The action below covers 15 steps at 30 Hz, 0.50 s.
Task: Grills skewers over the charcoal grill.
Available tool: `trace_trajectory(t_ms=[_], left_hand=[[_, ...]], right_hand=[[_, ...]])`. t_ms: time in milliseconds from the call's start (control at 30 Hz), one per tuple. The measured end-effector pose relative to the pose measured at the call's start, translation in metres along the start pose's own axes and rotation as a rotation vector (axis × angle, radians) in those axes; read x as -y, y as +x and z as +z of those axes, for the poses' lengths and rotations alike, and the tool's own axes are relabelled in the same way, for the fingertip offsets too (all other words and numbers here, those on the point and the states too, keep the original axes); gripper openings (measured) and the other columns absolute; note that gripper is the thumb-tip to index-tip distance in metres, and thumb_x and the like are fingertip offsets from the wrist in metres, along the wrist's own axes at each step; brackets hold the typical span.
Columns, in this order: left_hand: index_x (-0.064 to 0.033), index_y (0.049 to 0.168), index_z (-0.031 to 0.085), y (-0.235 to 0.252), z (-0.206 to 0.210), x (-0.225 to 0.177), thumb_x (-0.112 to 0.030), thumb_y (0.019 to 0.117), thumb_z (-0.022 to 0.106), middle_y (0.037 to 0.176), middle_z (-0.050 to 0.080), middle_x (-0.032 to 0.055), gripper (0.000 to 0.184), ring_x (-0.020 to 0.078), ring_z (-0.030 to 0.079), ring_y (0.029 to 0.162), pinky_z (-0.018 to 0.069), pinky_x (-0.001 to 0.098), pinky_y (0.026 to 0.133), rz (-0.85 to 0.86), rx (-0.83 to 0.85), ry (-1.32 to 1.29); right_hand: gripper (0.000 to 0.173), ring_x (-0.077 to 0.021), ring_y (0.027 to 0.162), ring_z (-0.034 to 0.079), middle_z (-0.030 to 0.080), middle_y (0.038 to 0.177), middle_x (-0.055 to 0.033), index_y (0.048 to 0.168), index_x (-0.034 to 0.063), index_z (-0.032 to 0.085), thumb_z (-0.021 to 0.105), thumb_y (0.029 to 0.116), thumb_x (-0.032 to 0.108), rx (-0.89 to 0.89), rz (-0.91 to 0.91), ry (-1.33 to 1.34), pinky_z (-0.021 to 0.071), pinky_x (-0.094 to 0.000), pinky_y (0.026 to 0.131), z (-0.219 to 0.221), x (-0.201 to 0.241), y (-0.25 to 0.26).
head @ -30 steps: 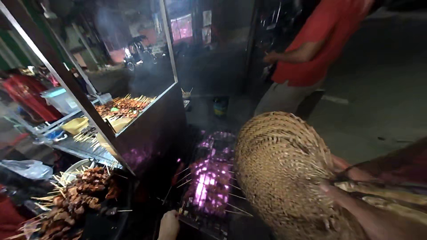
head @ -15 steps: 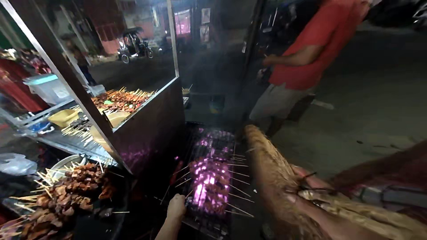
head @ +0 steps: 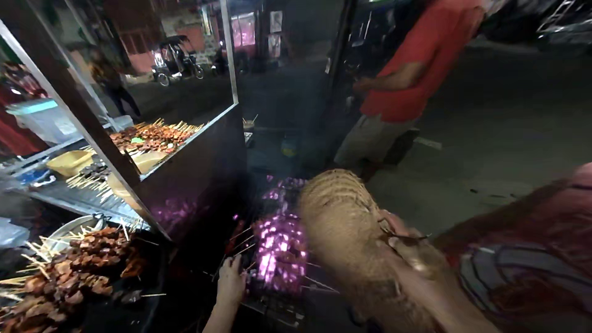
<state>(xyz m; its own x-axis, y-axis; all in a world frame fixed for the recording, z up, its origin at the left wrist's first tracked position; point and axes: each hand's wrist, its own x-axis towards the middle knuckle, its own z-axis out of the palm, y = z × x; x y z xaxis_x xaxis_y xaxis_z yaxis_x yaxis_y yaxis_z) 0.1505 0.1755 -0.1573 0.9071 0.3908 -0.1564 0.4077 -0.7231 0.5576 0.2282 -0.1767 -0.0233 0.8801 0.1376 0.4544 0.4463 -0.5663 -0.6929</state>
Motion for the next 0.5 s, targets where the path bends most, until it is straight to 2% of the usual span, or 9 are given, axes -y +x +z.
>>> trace_trajectory(t_ms=[67,100,167,200,233,267,333,433,500], left_hand=[[-0.0044,0.151,0.048,-0.024,-0.014,-0.029,-0.027,0.0822,0.084,0.154,0.043,0.0263,0.081,0.0416,0.045,0.141,0.0410,0.0535,0.114,0.200,-0.115,-0.200],[-0.0016,0.152,0.045,-0.040,-0.021,-0.049,-0.031,0.0778,0.087,0.156,0.041,0.0263,0.090,0.0383,0.044,0.142,0.0420,0.0503,0.114,0.339,-0.131,-0.316],[0.0058,0.155,0.034,-0.067,-0.027,-0.088,-0.048,0.0764,0.086,0.159,0.037,0.0259,0.109,0.0268,0.043,0.145,0.0431,0.0396,0.116,0.622,-0.059,-0.583],[0.0096,0.155,0.027,-0.079,-0.026,-0.104,-0.049,0.0761,0.087,0.158,0.037,0.0243,0.115,0.0206,0.046,0.143,0.0440,0.0352,0.116,0.695,0.001,-0.749],[0.0104,0.154,0.022,-0.092,-0.025,-0.115,-0.037,0.0773,0.089,0.155,0.040,0.0201,0.112,0.0158,0.050,0.137,0.0468,0.0324,0.112,0.679,0.055,-0.944],[0.0066,0.153,0.027,-0.104,-0.027,-0.125,-0.018,0.0808,0.086,0.145,0.054,0.0121,0.096,0.0123,0.060,0.125,0.0527,0.0308,0.104,0.564,0.040,-1.152],[0.0092,0.138,0.047,-0.122,-0.037,-0.145,0.001,0.0897,0.065,0.115,0.069,0.0020,0.052,0.0014,0.067,0.099,0.0577,0.0211,0.087,0.263,-0.298,-1.160],[0.0142,0.128,0.050,-0.115,-0.051,-0.134,0.005,0.0953,0.053,0.112,0.066,0.0042,0.034,-0.0013,0.063,0.101,0.0535,0.0178,0.091,0.188,-0.687,-0.912],[0.0164,0.122,0.056,-0.113,-0.054,-0.121,0.001,0.0934,0.052,0.112,0.065,0.0092,0.033,0.0037,0.062,0.102,0.0524,0.0208,0.092,0.214,-0.822,-0.799]], right_hand=[[0.053,-0.0274,0.105,0.067,0.064,0.130,-0.0214,0.145,0.0015,0.054,0.062,0.0957,0.020,-0.021,-0.007,0.015,0.0564,-0.0465,0.090,0.007,0.001,0.001],[0.054,-0.0215,0.103,0.068,0.066,0.127,-0.0173,0.140,0.0012,0.058,0.068,0.0934,0.026,0.019,-0.017,0.110,0.0586,-0.0406,0.088,0.015,0.008,-0.002],[0.049,-0.0104,0.101,0.069,0.070,0.119,-0.0082,0.131,-0.0006,0.063,0.074,0.0906,0.024,0.259,-0.026,0.481,0.0606,-0.0299,0.087,0.036,0.038,-0.015],[0.046,-0.0107,0.111,0.067,0.068,0.127,-0.0088,0.134,-0.0006,0.060,0.070,0.0947,0.020,0.454,-0.070,0.658,0.0590,-0.0304,0.094,0.042,0.055,-0.023],[0.050,-0.0120,0.125,0.061,0.060,0.143,-0.0115,0.145,0.0009,0.055,0.065,0.0971,0.013,0.636,-0.156,0.737,0.0531,-0.0304,0.104,0.046,0.066,-0.026],[0.050,-0.0131,0.131,0.057,0.053,0.150,-0.0138,0.147,0.0031,0.054,0.062,0.0982,0.009,0.747,-0.230,0.767,0.0517,-0.0292,0.105,0.049,0.070,-0.025],[0.046,-0.0168,0.130,0.058,0.052,0.150,-0.0168,0.145,0.0042,0.057,0.060,0.0988,0.005,0.882,-0.279,0.713,0.0535,-0.0293,0.103,0.051,0.057,-0.014],[0.036,-0.0288,0.122,0.064,0.066,0.132,-0.0187,0.135,0.0068,0.066,0.061,0.0994,0.010,0.943,-0.166,0.292,0.0506,-0.0438,0.106,0.064,-0.005,0.007],[0.033,-0.0334,0.122,0.063,0.066,0.131,-0.0206,0.132,0.0060,0.067,0.056,0.1017,0.012,0.963,0.004,0.023,0.0480,-0.0492,0.108,0.082,-0.056,0.021]])
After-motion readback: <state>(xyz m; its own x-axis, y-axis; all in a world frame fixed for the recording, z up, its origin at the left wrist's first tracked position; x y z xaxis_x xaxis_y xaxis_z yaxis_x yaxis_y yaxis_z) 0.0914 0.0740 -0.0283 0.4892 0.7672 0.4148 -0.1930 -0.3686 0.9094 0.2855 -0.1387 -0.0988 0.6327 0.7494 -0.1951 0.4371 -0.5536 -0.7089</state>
